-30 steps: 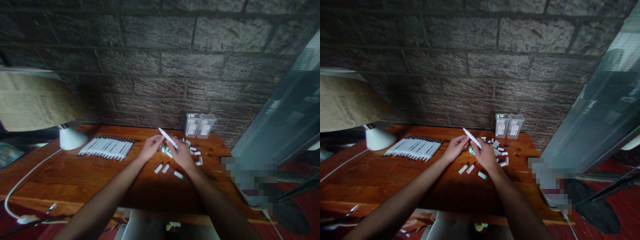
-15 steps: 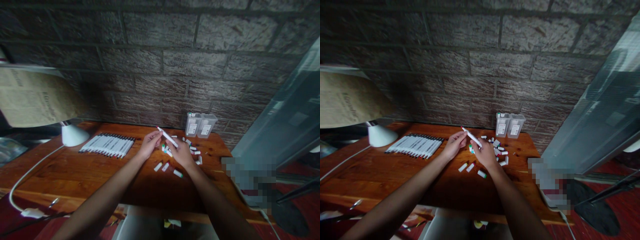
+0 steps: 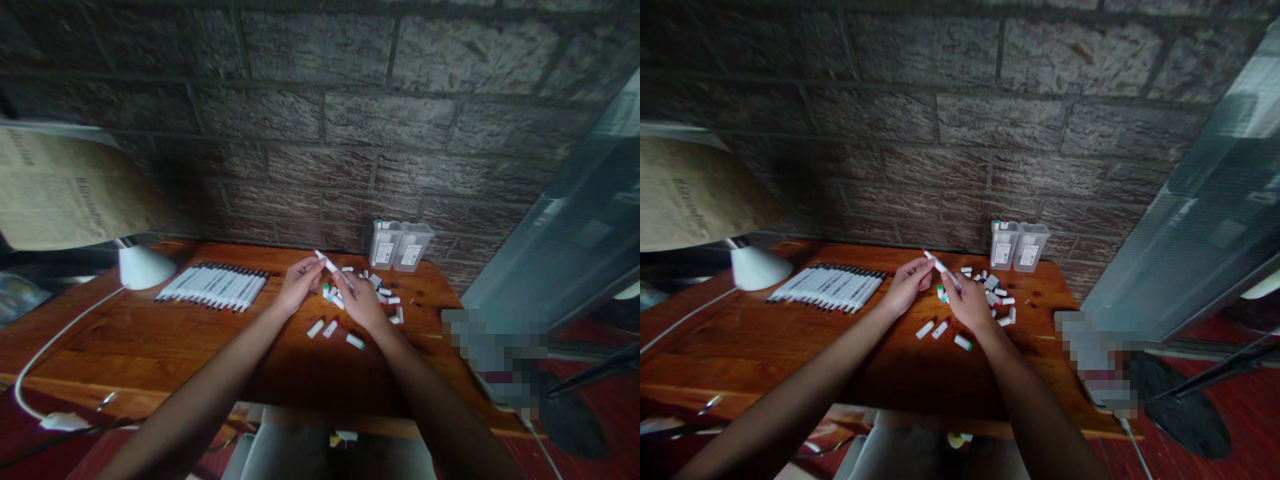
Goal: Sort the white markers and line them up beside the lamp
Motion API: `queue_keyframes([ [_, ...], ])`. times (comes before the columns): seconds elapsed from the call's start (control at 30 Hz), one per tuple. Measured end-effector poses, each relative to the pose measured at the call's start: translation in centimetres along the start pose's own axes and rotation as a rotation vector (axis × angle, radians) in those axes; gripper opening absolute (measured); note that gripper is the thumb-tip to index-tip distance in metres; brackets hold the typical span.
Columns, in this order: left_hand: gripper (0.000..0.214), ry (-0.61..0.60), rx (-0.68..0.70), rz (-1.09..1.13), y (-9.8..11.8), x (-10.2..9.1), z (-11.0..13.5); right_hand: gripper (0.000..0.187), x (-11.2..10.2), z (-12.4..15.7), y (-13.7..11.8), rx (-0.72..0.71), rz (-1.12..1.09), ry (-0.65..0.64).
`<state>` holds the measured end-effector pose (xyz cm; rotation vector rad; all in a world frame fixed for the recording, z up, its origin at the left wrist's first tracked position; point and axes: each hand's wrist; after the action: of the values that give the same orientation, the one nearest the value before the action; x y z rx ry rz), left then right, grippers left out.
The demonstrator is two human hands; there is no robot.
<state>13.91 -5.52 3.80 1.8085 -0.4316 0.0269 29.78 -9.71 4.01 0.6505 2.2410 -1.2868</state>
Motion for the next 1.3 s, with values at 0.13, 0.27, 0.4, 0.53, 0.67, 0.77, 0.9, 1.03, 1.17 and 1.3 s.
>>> queue_keyframes([
  [0.13, 0.041, -0.045, 0.008, -0.005, 0.08, -0.06, 0.01, 0.041, 0.04, 0.16, -0.13, -0.006, 0.013, -0.002],
  [0.27, 0.045, -0.074, 0.007, 0.003, 0.07, -0.11, 0.03, 0.031, 0.25, 0.19, 0.1, -0.021, 0.023, -0.001],
  [0.4, 0.035, -0.045, 0.017, 0.005, 0.1, -0.01, 0.03, 0.031, 0.32, 0.17, 0.22, -0.041, 0.051, -0.025],
  [0.53, 0.033, -0.028, 0.014, 0.021, 0.19, 0.03, -0.03, 0.037, 0.43, 0.22, 0.12, -0.07, 0.075, -0.083],
  [0.67, 0.037, -0.056, -0.017, 0.063, 0.2, 0.0, -0.11, 0.039, 0.49, 0.14, 0.1, -0.066, 0.075, -0.116],
  [0.77, 0.038, -0.083, -0.015, 0.087, 0.16, -0.01, -0.14, 0.039, 0.43, 0.03, 0.21, -0.045, 0.085, -0.131],
  [0.9, 0.034, -0.087, -0.003, 0.06, 0.06, -0.02, -0.2, 0.037, 0.58, -0.02, 0.56, -0.05, 0.104, -0.151],
  [1.03, 0.033, -0.056, -0.01, 0.027, -0.09, 0.01, -0.29, 0.033, 0.83, 0.04, 0.79, -0.058, 0.147, -0.175],
  [1.17, 0.034, -0.05, -0.021, 0.002, -0.16, 0.11, -0.33, 0.029, 0.86, 0.05, 0.8, -0.039, 0.169, -0.217],
  [1.3, 0.035, -0.04, -0.023, -0.018, -0.15, 0.22, -0.26, 0.028, 0.82, 0.02, 0.8, -0.015, 0.187, -0.236],
])
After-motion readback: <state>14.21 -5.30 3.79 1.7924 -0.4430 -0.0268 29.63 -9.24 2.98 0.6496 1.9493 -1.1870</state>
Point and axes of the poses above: each hand's wrist, its own z-axis away from the middle knuckle, its own x-axis out of the palm, y = z × x, and after that the axes turned 3 degrees about -y, right-handed
